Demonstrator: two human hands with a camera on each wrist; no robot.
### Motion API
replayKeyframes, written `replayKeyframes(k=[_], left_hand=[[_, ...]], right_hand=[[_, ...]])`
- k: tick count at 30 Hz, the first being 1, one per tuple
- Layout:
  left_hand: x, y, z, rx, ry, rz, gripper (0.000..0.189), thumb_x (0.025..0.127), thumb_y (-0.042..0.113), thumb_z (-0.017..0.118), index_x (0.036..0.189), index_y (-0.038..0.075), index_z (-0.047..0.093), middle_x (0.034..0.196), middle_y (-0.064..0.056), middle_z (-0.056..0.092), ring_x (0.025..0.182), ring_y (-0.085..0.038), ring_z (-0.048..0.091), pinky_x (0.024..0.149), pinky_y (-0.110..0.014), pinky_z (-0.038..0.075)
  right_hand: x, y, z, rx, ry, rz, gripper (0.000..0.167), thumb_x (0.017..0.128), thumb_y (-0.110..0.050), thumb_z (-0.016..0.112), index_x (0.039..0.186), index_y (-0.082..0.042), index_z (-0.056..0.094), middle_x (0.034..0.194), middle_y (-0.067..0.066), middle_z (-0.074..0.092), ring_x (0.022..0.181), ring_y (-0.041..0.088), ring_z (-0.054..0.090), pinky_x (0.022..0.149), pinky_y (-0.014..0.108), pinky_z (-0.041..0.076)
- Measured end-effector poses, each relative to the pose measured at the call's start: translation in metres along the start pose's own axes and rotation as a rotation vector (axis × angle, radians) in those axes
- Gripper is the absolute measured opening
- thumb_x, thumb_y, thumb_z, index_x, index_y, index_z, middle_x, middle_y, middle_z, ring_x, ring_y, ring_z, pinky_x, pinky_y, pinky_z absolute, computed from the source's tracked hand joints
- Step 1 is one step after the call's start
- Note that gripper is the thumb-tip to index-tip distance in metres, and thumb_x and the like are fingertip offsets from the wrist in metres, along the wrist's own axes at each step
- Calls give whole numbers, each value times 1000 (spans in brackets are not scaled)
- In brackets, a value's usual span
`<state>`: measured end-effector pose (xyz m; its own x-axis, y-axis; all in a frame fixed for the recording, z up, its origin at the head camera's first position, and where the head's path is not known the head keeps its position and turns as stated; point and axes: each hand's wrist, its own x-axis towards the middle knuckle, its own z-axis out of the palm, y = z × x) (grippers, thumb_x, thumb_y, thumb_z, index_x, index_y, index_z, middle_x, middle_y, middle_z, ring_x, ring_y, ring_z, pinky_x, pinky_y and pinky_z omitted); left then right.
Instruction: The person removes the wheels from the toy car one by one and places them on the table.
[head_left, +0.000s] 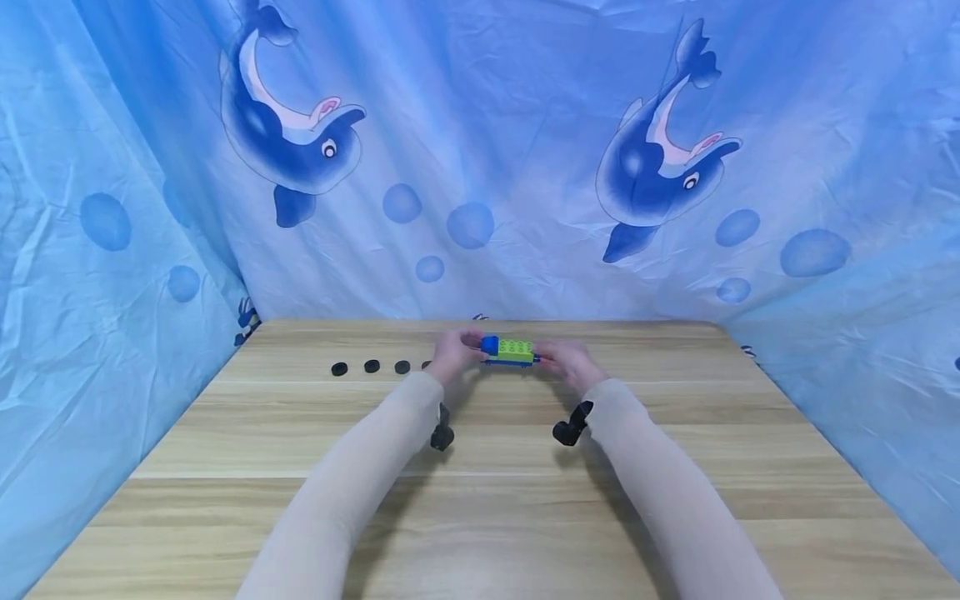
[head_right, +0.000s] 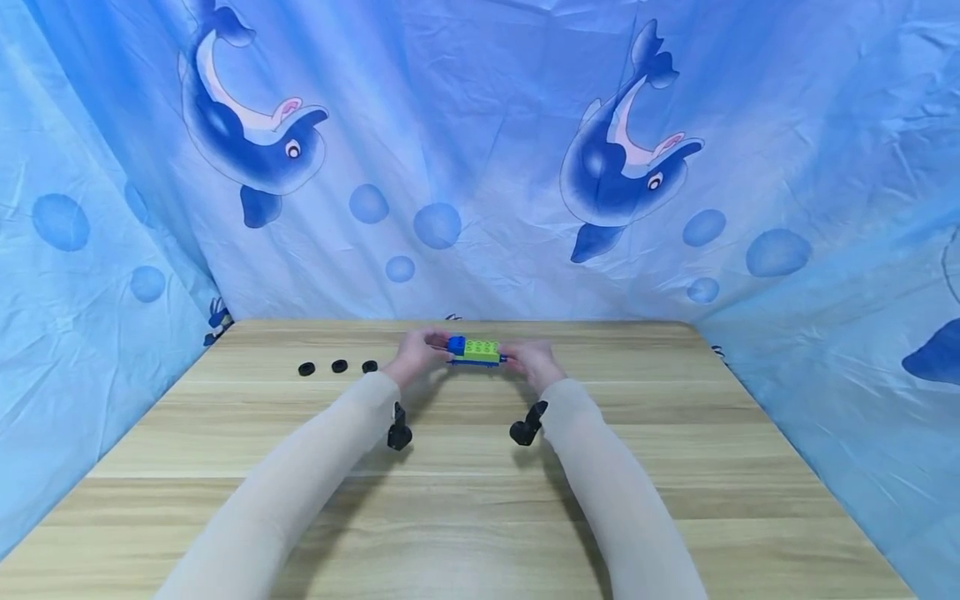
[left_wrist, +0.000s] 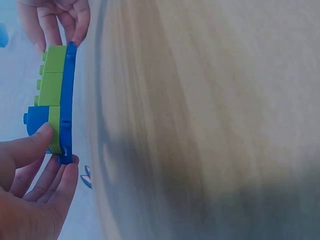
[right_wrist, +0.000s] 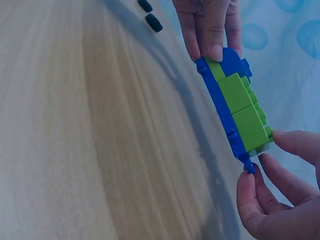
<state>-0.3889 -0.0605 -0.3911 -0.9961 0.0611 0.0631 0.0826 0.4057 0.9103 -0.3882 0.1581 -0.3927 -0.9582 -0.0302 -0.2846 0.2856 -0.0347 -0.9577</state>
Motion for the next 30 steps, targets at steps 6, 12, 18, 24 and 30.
replayKeyframes(k=[6,12,18,24,30], left_hand=[[2,-5,2,24,7,-12,39,80,-5,73,118,0,64,119,-19,67,113,-31,62,98,-37,52],[1,-8,6,25,21,-18,39,79,-5,74,116,0,66,116,-19,68,110,-30,63,95,-37,53],[-1,-7,8,36,30,-16,37,78,-7,74,114,-1,66,114,-19,68,109,-30,64,93,-36,54],[0,-10,9,45,38,-29,38,76,-8,75,112,-2,67,112,-20,69,107,-30,64,95,-35,53],[2,-15,11,28,32,-44,40,73,-9,76,112,-2,66,112,-20,69,106,-30,65,100,-37,50]], right_hand=[[7,3,2,-29,29,-13,48,88,-7,69,132,4,53,134,19,57,109,21,63,105,31,47],[10,5,-1,-81,42,-6,41,87,-6,70,126,5,59,99,10,71,75,7,65,89,23,55],[12,7,-3,-151,36,-6,40,88,-9,70,123,5,60,94,8,71,72,6,63,76,16,55],[10,10,-1,-262,59,-17,41,87,-14,71,122,6,61,121,18,66,86,11,64,86,23,53],[10,12,-2,-292,37,-25,42,89,-15,69,124,5,59,130,20,60,111,25,61,104,35,47]])
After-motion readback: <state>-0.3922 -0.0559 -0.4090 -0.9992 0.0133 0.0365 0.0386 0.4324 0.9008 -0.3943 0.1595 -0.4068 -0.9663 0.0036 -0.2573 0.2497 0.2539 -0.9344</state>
